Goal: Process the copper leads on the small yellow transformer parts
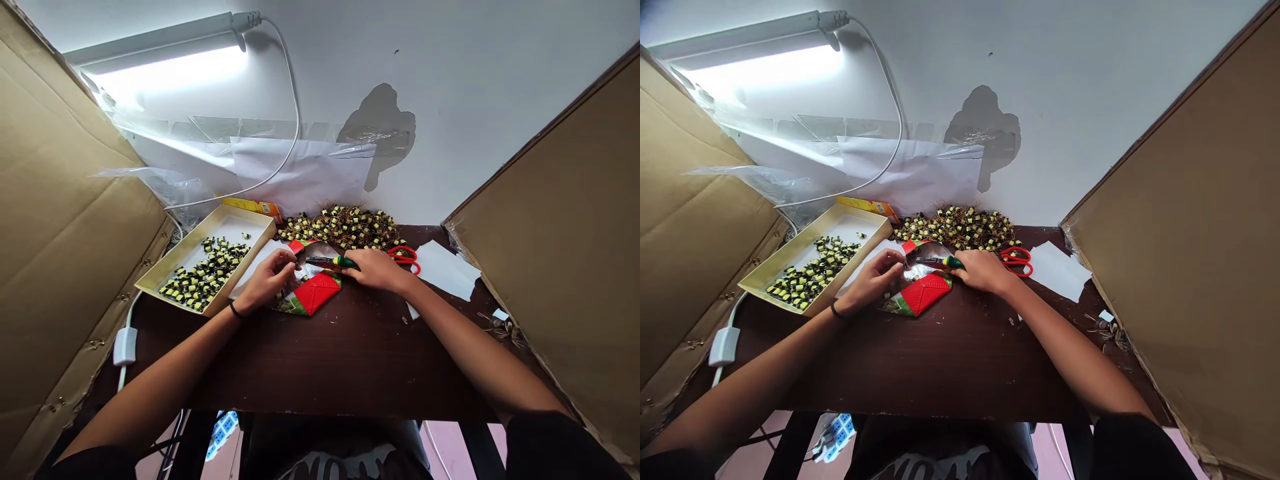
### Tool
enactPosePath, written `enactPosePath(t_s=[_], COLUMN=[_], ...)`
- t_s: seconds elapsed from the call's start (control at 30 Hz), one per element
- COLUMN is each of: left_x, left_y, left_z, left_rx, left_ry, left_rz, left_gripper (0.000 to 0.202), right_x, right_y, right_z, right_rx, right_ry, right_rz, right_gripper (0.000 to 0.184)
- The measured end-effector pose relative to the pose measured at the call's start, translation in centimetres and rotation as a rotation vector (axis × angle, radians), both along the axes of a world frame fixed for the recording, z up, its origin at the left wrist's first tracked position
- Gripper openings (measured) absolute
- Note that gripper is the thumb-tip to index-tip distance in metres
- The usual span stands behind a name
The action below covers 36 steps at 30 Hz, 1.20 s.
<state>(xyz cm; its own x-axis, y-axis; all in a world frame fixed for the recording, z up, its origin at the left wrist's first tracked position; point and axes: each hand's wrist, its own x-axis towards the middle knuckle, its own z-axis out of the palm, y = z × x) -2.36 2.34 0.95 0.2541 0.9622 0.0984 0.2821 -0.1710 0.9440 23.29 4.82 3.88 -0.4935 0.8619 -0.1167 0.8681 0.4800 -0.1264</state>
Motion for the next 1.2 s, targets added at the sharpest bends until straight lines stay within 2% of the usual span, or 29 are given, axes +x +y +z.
enactPosePath(t_s=[0.17,0.43,0.67,0.93,1.2], left_x=[0.1,0.1,0.6,0.7,0.7], left_y=[-0.2,-0.2,-0.9,-1.0,-1.2], left_z=[-0.1,0.0,0.4,-0.1,0.7], left_rx=[-0.037,-0.008,-0.116,0.014,0.035], left_ry=[-0.05,0.012,-0.1,-0.137,-0.228], left_rz=[0.006,0.059,0.06,0.058,0.05], left_gripper=[0.038,0.046,0.047,0.035,0.031], right_x=[0.0,-0.2,-0.4,-1.0,-1.5], right_y=[-0.2,-0.5,-1.6,-2.6,-3.2], right_z=[0.0,0.1,0.7,0.6,0.5], right_rx=[-0.004,-0.004,-0.01,-0.006,-0.01], right_ry=[0.005,-0.004,-0.01,-0.075,-0.137], right_rz=[-0.003,0.005,0.076,0.128,0.172], right_gripper=[0.026,0.025,0.025,0.034,0.033])
